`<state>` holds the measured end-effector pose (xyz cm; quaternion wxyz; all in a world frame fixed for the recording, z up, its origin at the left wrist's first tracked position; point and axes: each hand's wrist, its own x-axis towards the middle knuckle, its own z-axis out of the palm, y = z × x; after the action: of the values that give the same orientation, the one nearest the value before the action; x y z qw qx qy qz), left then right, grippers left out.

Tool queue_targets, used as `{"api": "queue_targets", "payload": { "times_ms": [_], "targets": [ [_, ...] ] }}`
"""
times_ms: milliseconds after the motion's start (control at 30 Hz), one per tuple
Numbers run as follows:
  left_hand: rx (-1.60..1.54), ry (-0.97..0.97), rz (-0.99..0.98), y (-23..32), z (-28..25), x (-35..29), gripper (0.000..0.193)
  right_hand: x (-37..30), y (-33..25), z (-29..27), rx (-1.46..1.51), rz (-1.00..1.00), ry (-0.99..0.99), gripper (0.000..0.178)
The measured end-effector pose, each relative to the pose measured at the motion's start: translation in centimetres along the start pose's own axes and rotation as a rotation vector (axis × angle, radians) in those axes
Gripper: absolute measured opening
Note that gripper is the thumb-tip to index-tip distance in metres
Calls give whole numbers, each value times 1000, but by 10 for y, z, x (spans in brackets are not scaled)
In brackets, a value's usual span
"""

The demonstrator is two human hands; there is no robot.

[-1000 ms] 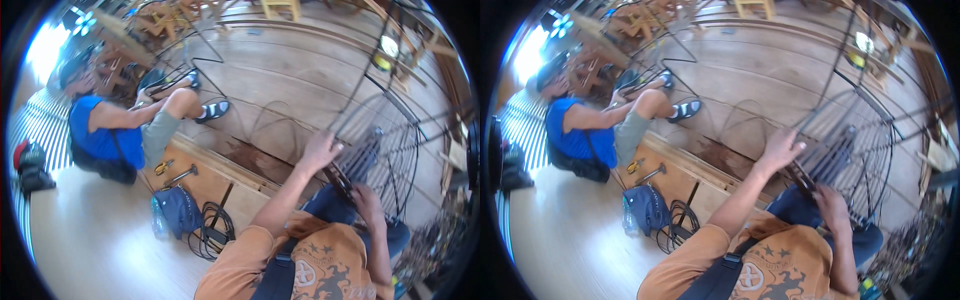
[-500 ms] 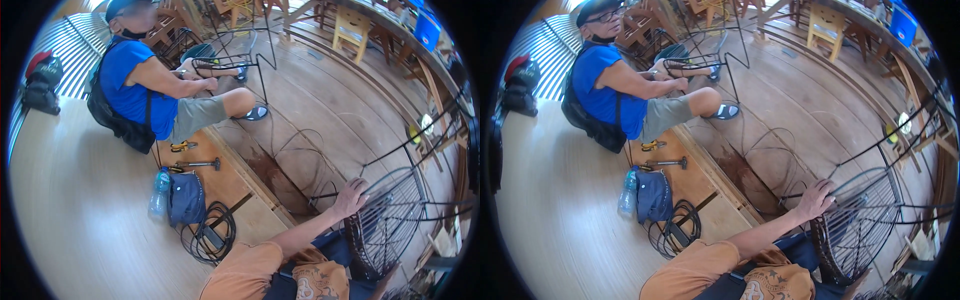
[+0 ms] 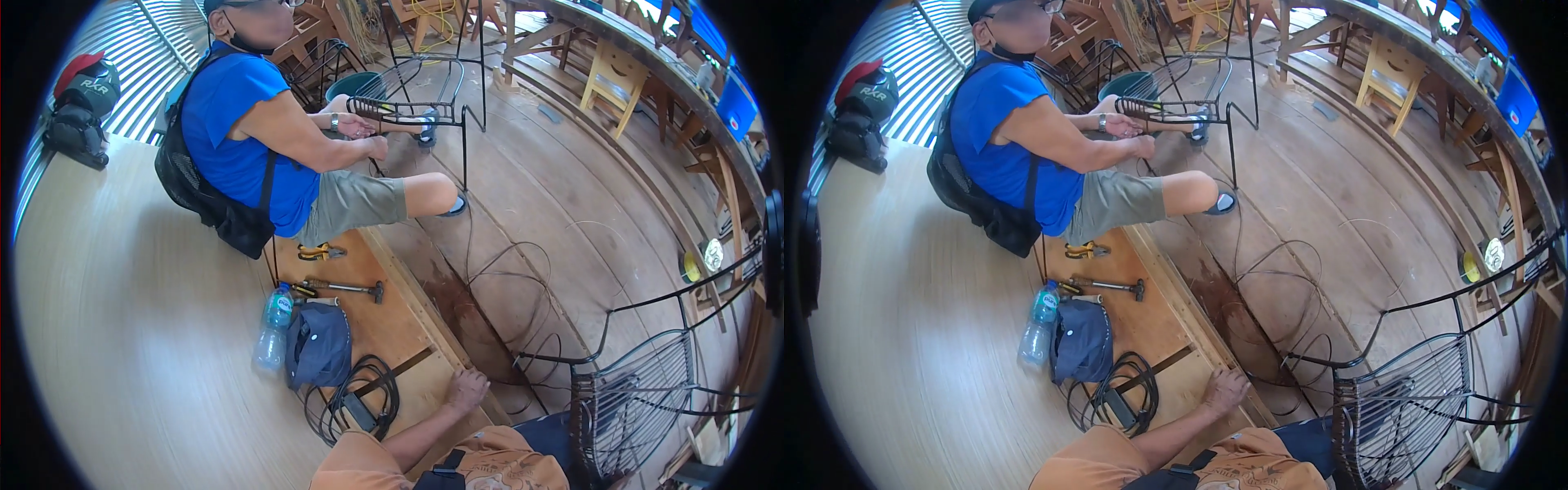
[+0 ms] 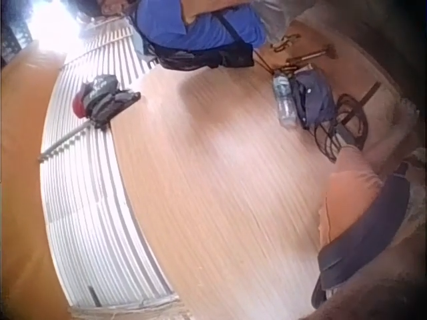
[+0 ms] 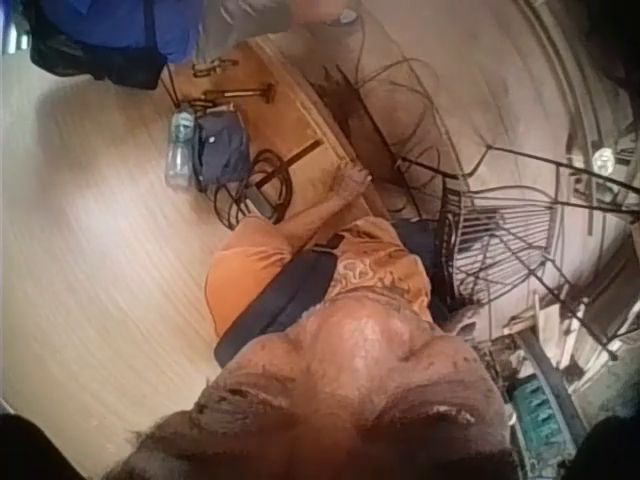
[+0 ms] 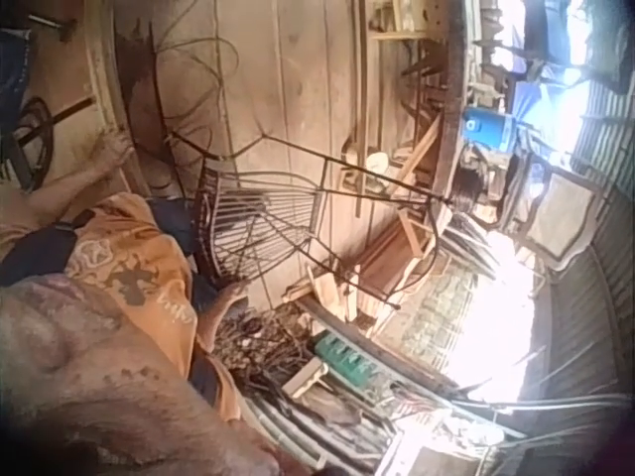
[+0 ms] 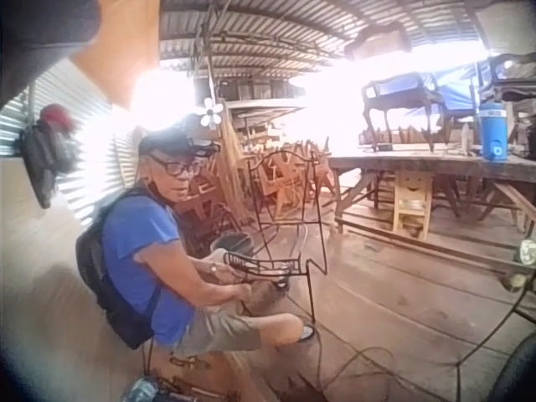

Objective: Weaving the seat of a metal chair frame using thin flexible strips.

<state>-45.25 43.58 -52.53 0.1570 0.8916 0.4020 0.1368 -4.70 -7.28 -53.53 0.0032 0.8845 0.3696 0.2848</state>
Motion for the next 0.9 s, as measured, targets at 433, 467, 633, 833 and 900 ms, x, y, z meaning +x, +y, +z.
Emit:
{"api": "queue_targets", "payload": {
  "times_ms": [433, 467, 633, 833, 900],
  "targets": [
    [-36, -53, -89, 1, 0, 6, 21, -49, 23, -9, -45, 62, -52, 33],
    [-34, -49, -78, 2, -2, 6, 21, -49, 19, -9, -35, 83, -52, 32],
    [-12, -141, -99, 3, -4, 7, 24, -49, -8, 2, 36, 192, -48, 30],
    [18, -138, -78, 4, -3, 7, 25, -43, -47, 13, 135, 329, -38, 29],
    [50, -143, -99, 7, -3, 6, 25, -37, -57, 10, 169, 362, -46, 28]
  ]
}}
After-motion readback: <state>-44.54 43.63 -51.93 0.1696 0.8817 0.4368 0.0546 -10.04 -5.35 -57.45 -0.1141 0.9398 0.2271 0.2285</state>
